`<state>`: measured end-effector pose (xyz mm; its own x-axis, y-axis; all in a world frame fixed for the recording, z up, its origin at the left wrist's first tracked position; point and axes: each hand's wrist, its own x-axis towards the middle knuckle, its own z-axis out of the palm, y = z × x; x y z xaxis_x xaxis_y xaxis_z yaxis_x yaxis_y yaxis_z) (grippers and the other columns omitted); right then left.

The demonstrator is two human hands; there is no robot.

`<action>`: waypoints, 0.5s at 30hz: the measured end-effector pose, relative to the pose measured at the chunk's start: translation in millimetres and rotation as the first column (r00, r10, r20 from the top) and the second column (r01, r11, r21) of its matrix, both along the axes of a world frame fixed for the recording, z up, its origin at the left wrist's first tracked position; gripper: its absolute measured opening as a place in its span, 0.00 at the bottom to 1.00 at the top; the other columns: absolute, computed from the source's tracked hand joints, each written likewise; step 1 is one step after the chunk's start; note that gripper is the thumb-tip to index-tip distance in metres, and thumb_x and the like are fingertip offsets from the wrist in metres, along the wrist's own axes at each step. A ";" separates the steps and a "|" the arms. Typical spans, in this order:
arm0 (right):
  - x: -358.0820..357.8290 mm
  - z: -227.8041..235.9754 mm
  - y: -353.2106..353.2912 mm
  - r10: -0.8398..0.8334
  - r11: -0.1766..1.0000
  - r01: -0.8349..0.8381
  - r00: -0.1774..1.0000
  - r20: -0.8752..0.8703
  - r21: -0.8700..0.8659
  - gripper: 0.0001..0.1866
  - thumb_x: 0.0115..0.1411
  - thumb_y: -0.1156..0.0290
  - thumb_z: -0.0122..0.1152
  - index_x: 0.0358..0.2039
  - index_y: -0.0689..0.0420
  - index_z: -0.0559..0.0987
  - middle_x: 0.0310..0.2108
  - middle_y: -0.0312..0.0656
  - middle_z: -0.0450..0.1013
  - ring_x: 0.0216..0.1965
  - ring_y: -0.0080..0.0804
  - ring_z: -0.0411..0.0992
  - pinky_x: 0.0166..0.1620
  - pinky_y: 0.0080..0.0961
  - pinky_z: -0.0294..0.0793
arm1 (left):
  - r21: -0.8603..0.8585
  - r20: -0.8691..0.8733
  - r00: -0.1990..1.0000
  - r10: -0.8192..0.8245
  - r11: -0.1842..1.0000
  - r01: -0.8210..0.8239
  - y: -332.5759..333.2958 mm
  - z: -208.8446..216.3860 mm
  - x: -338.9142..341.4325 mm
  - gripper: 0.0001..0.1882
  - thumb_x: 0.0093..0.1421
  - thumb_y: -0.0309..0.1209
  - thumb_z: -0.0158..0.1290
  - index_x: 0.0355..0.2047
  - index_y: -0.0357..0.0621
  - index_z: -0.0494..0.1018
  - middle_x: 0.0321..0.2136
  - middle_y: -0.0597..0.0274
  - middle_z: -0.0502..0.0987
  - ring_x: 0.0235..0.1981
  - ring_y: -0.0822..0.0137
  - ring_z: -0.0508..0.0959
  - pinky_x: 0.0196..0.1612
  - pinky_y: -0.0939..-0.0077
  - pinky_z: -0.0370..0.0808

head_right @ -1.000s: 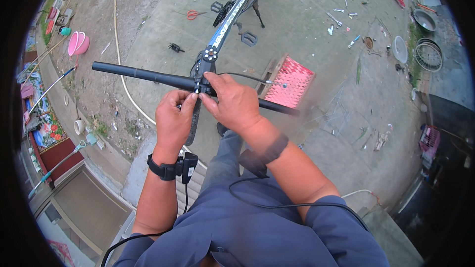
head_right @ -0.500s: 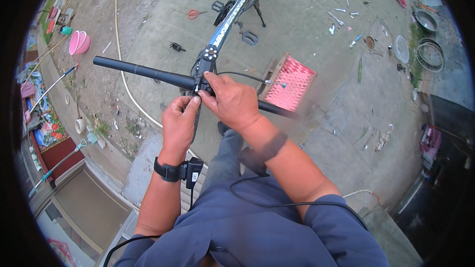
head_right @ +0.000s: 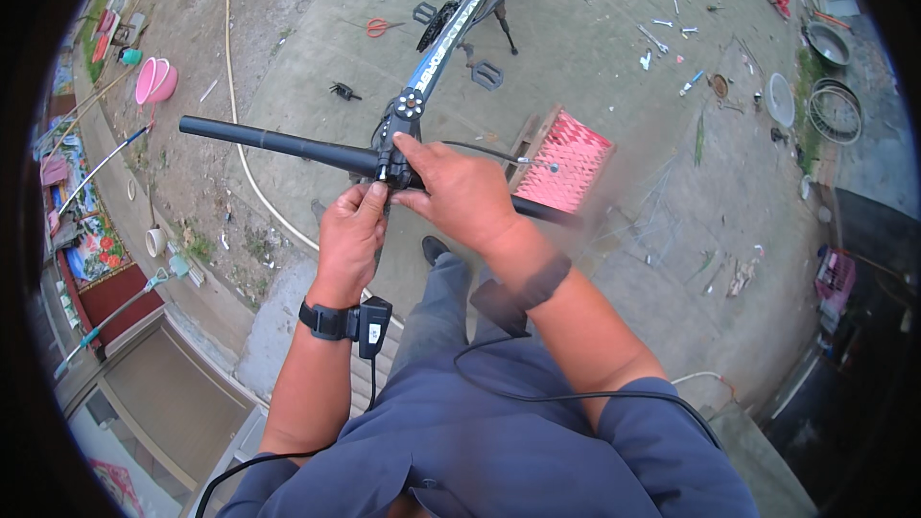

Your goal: The person assembles a bicycle handlebar by attaching a black handlebar to the stem, inserting a bolt, and tightening it with a multi-tool. The person also retrieves small parts from a white basin and positions the handlebar on the bicycle.

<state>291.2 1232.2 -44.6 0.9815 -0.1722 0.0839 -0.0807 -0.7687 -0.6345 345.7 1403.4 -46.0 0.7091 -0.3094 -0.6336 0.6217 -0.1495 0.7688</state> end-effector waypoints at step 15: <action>9.4 -0.6 0.8 0.073 0.979 -0.081 0.996 -0.049 -0.189 0.42 0.47 0.55 0.74 0.63 0.47 0.69 0.28 0.37 0.74 0.27 0.37 0.78 0.26 0.36 0.77 | 0.108 0.205 0.975 -0.089 0.992 0.067 2.8 -11.2 -2.8 0.11 0.70 0.35 0.54 0.40 0.38 0.77 0.20 0.78 0.67 0.19 0.85 0.61 0.22 0.85 0.57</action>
<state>300.6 1233.0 -45.3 0.9945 -0.0809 0.0671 -0.0397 -0.8800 -0.4733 342.9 1406.2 -57.2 0.8054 -0.3116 -0.5042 0.4319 -0.2741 0.8593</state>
